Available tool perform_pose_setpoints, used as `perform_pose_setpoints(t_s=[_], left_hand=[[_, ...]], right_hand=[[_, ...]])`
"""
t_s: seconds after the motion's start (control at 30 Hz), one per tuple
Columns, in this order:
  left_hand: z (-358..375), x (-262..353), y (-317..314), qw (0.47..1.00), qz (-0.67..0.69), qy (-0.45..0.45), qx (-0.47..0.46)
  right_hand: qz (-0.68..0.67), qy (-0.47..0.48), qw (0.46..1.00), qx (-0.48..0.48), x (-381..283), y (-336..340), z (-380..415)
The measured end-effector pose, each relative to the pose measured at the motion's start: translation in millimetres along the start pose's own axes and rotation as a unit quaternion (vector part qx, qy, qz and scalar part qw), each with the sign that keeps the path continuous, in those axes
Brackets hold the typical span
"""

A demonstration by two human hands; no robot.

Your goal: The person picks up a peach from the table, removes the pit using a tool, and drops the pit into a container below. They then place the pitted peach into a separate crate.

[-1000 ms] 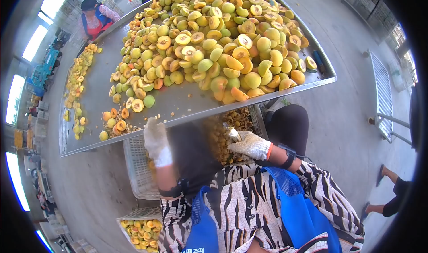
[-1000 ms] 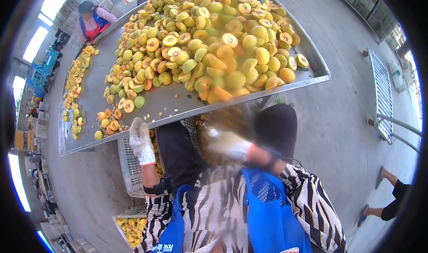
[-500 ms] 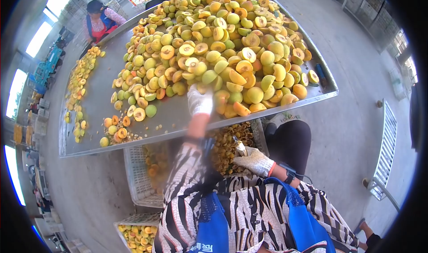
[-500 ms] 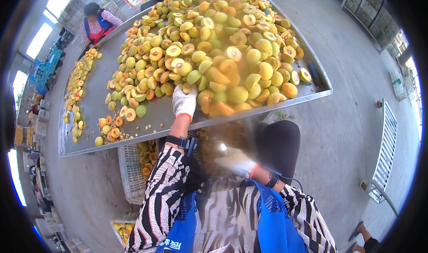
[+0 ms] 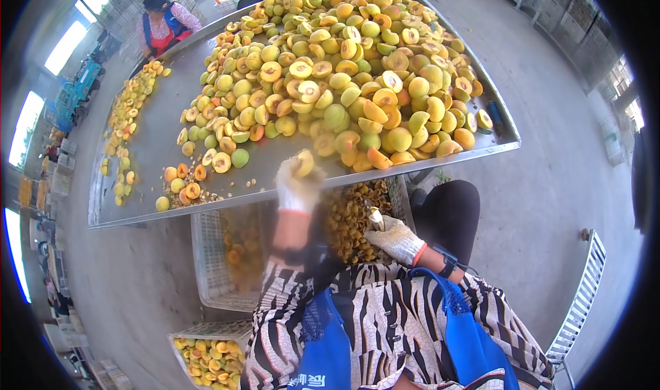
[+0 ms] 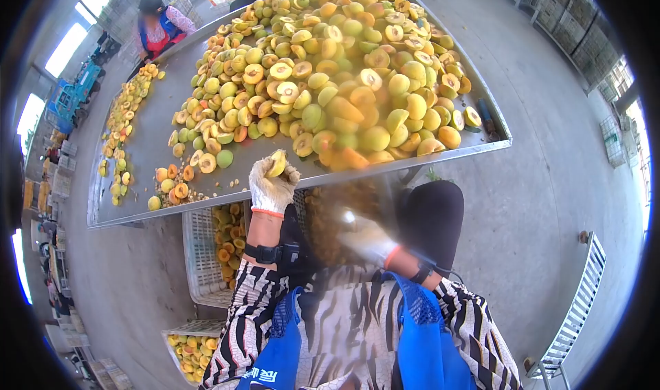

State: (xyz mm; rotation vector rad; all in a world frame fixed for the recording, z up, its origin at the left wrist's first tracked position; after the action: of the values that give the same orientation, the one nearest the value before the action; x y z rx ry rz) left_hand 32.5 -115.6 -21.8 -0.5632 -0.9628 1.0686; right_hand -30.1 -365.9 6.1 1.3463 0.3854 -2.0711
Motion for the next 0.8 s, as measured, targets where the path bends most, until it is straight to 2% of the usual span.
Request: perform_pose_setpoints(t_s=[0.03,0.07,0.1,0.17,0.2,0.23,0.27,0.37,0.5,0.63,0.8], left_hand=[[10.5,-5.3,-4.8,0.996,0.075,0.038,-0.021],[21.4,-11.2,-8.4,0.992,0.111,0.059,-0.004],[31.8,-16.3,-14.7,0.992,0.111,0.058,-0.007],[46.4,-25.9,-19.4,0.992,0.11,0.06,-0.015],[49.6,-27.6,-18.7,0.992,0.104,0.062,-0.045],[53.0,-30.2,-15.7,0.995,0.078,0.061,-0.029],[57.3,-32.4,-14.1,0.997,0.051,0.061,-0.011],[66.8,-36.8,-9.8,0.998,-0.023,0.063,0.018],[71.6,-44.2,-7.9,0.997,-0.054,0.05,-0.008],[76.3,-49.6,-7.4,0.995,-0.095,0.042,0.014],[82.6,-56.5,-19.3,0.993,-0.103,0.034,0.043]], right_hand=[[0.007,0.048,0.999,0.018,-3.5,-2.3,0.0],[0.014,0.095,0.995,0.036,-7.2,-5.7,0.3],[0.021,0.142,0.988,0.054,-11.3,-8.9,0.6],[0.074,0.174,0.98,0.059,-32.1,-10.4,4.0],[0.141,0.203,0.967,0.068,-39.3,-10.2,2.8],[0.207,0.232,0.947,0.077,-45.2,-11.0,1.7],[0.209,0.231,0.947,0.077,-48.4,-12.7,1.0],[0.324,0.141,0.935,0.036,-58.3,-17.9,-8.7],[0.382,0.202,0.902,-0.002,-67.4,-26.3,-9.7],[0.407,0.161,0.899,-0.031,-87.8,-31.4,-3.5],[0.398,0.131,0.908,-0.022,-73.7,-28.4,-7.4]])
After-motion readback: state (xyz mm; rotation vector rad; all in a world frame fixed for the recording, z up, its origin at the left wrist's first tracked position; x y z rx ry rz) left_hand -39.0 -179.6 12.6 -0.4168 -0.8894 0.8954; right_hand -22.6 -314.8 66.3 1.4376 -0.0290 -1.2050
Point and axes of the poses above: each hand's wrist, its own z-axis away from the middle knuckle, its own y-axis out of the back of the hand, x = y × z, the point moved 3 cm from there along -z, towards the middle knuckle, and after that the axes turned 13 degrees about y, right-handed, at the moved point
